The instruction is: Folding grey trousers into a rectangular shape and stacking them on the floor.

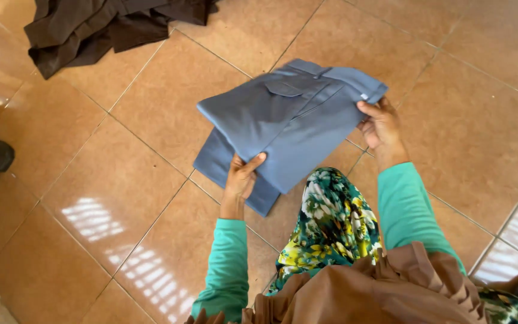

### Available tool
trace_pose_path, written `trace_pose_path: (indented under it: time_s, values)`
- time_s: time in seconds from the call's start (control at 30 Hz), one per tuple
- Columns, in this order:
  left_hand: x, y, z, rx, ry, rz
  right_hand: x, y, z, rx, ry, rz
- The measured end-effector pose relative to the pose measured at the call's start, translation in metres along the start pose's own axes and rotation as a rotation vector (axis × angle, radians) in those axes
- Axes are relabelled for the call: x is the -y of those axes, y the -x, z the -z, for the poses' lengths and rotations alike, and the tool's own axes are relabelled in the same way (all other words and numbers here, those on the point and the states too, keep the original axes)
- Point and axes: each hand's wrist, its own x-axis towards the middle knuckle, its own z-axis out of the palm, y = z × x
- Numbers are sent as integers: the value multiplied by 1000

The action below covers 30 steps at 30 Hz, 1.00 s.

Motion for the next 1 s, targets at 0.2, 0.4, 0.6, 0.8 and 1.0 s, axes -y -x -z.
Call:
trace_pose_path:
  time_s: [0.2, 0.4, 0.6, 0.8, 1.0]
  values:
    - [99, 20, 148, -345, -234, 67, -194, -52, 4, -99, 220, -284]
    - [118, 39, 136, -552, -159, 115, -266, -63, 43, -243, 423, -341]
    - [148, 36, 121, -600, -100, -18, -194, -33, -25, -179, 431, -236]
    - [139, 33, 113, -685, -210, 16, -227, -53, 6, -262, 679, -248]
    - [127, 30, 111, -723, -712, 86, -183, -43, -42, -21, 1495, -113]
